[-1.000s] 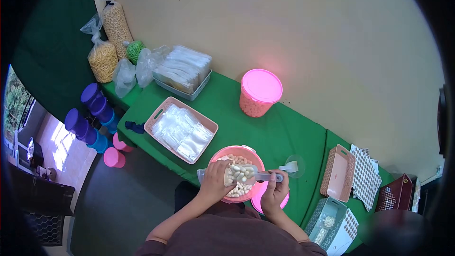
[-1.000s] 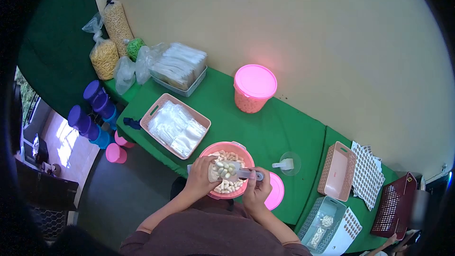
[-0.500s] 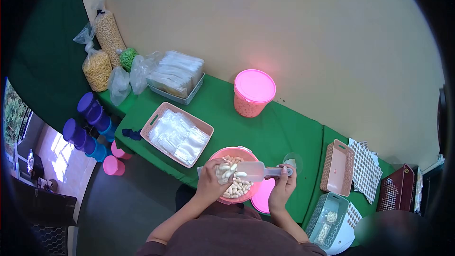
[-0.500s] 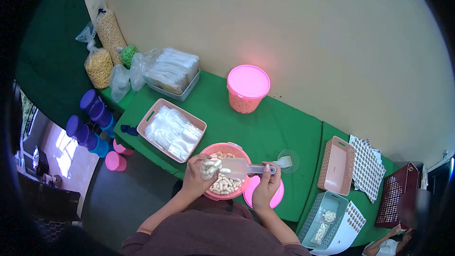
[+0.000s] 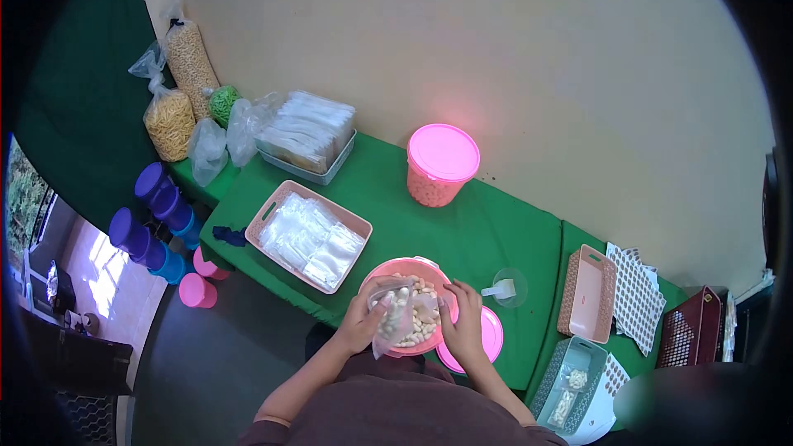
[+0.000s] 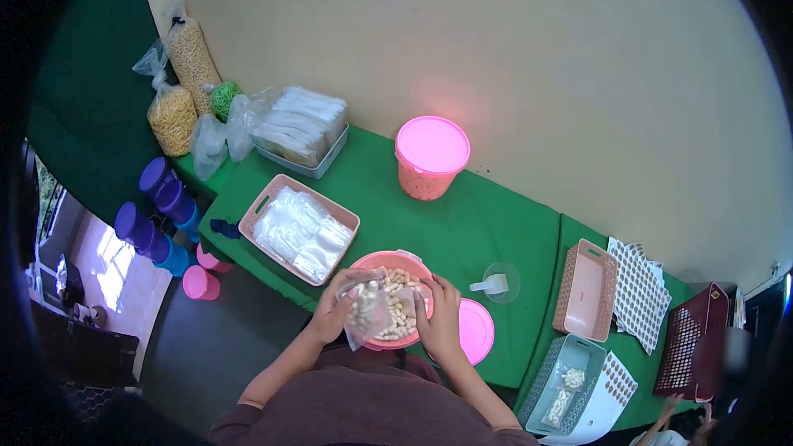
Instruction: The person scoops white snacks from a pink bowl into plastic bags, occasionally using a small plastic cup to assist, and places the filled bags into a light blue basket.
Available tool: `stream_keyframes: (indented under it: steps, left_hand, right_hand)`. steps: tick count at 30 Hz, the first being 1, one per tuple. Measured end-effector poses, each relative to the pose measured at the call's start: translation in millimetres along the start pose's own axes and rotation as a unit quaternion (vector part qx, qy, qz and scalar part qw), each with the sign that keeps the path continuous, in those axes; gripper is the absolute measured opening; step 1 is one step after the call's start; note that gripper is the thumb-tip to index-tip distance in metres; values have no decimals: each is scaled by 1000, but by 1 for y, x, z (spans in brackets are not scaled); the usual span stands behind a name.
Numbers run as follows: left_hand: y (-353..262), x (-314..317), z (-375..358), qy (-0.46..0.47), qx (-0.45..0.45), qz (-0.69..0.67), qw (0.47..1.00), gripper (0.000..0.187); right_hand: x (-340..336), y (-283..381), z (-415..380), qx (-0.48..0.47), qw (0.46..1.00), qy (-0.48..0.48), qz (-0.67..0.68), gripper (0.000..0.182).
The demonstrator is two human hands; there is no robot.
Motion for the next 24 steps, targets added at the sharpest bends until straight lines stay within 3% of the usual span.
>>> stream_keyframes:
  steps: [2, 3, 5, 8, 10, 12, 15, 17, 24]
  left_hand:
    - [4, 0, 2, 17, 6, -56, 998, 38]
    - [2, 2, 5, 73, 37, -25, 996, 41]
    - [-3, 8, 4, 132, 69, 6, 989, 43]
    - [-10, 16, 0, 99, 90, 54, 990, 45]
    - [-1, 14, -4, 48, -5, -36, 998, 48]
    - [15, 11, -7, 0, -13, -41, 999, 40]
    - [15, 9, -8, -85, -37, -9, 996, 17]
    - [14, 11, -10, -88, -33, 6, 996, 18]
    - [-3, 18, -12, -53, 19, 143, 988, 18]
  right_hand:
    - [-10, 14, 8, 2, 983, 31, 182, 28]
    - [-9, 16, 7, 4, 983, 31, 183, 28]
    - [1, 17, 5, 60, 917, 133, 371, 24]
    - [11, 11, 0, 114, 880, 206, 412, 21]
    - [2, 22, 5, 86, 899, 167, 395, 18]
    - [-7, 25, 9, 44, 924, 83, 370, 16]
    - [-2, 28, 5, 42, 919, 87, 382, 13]
    - [7, 32, -2, 108, 882, 42, 456, 12]
    - [0, 22, -4, 70, 906, 68, 412, 10]
Point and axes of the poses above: each hand's wrist, its own z-axis towards the middle knuckle, its own x-axis out of the palm, y = z × x, the point moved 3 cm from there along z, towards the middle knuckle
